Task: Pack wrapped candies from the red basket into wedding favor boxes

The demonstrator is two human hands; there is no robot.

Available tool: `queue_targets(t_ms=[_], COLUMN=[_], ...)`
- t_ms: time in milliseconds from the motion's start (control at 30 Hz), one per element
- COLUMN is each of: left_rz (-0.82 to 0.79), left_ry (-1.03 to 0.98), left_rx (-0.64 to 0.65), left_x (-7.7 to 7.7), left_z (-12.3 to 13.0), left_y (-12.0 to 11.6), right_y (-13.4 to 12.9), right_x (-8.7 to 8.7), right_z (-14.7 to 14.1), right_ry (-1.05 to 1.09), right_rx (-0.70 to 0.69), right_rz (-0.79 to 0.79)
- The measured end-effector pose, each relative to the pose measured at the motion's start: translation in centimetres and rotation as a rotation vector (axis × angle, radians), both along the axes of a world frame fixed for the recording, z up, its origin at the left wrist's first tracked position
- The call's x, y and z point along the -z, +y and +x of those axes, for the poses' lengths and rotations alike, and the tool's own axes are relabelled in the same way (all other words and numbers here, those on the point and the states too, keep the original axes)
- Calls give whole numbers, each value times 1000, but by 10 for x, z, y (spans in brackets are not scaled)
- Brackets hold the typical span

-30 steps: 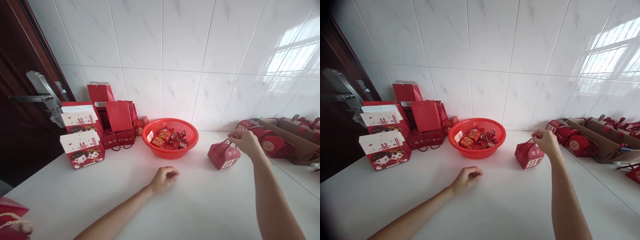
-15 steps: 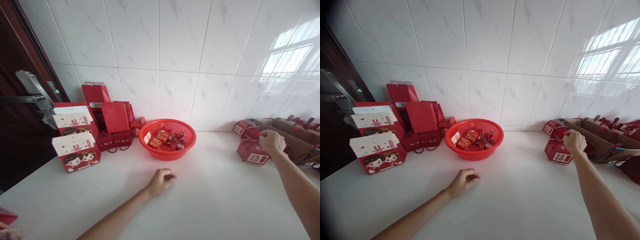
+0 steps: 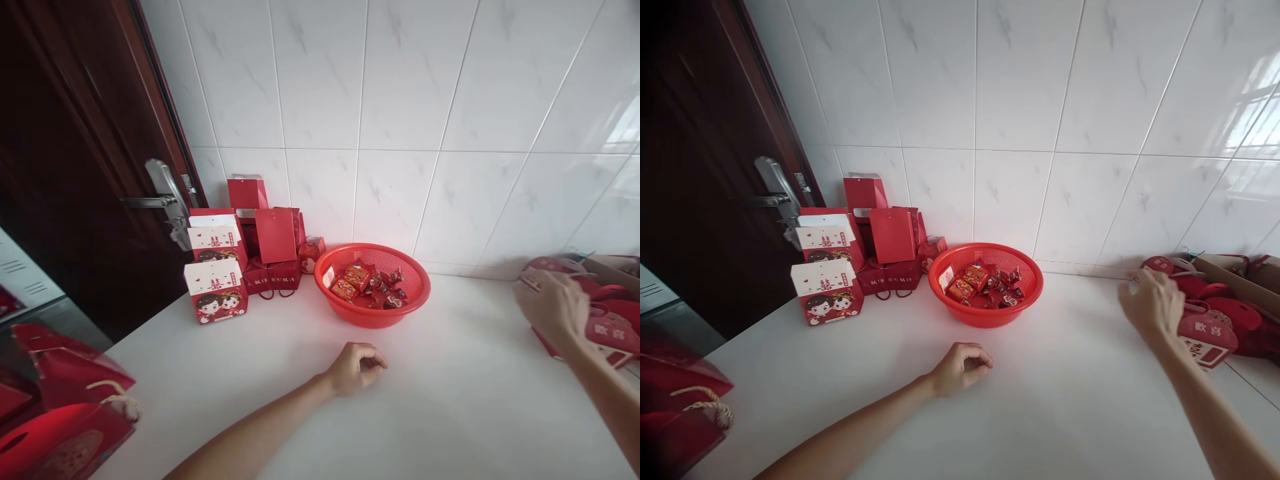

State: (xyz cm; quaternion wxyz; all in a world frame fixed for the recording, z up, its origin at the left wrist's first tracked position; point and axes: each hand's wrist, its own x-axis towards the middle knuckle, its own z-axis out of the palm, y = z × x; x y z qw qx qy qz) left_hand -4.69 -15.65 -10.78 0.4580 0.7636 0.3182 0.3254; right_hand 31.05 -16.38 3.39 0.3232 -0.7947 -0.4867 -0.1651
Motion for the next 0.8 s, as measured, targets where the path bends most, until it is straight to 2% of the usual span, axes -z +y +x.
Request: queue_targets(t_ms=[100, 167, 200, 267, 333, 367, 433, 500, 533, 633, 733, 800], left_rz=[62, 145, 204, 358, 510, 569, 640, 632, 601, 447, 342, 359], left_ry=[-37, -66, -72, -106, -106, -84, -15, 127, 215, 405, 502, 521], left_rx=[13, -37, -81, -268, -526, -671, -1004, -1240, -1311, -1409, -1406, -1360], left_x=[-9, -25, -37, -67, -102, -118, -144, -159, -162, -157, -144, -136], left_z=[-5, -13, -20, -40, -72, -91, -133, -172, -188, -221, -234, -240], left_y=[1, 9, 15, 31, 48, 55, 66, 70, 70, 68, 71, 77], right_y=[-23, -45, -56, -76, -88, -91, -92, -90, -90, -90, -92, -93], right_x=[30, 57, 72, 100, 125, 136, 152, 161, 163, 163, 158, 156], right_z=[-73, -121, -142, -177, -198, -204, -209, -208, -207, -206, -206, -205], right_ry=[149, 168, 159, 110, 72, 72, 79, 88, 105, 187, 245, 273], right_rx=[-386, -717, -865, -1097, -1246, -1279, -1287, -1289, -1278, -1215, -1189, -1183], right_rz=[136, 167, 129, 38, 58, 109, 45, -12, -28, -63, -132, -173])
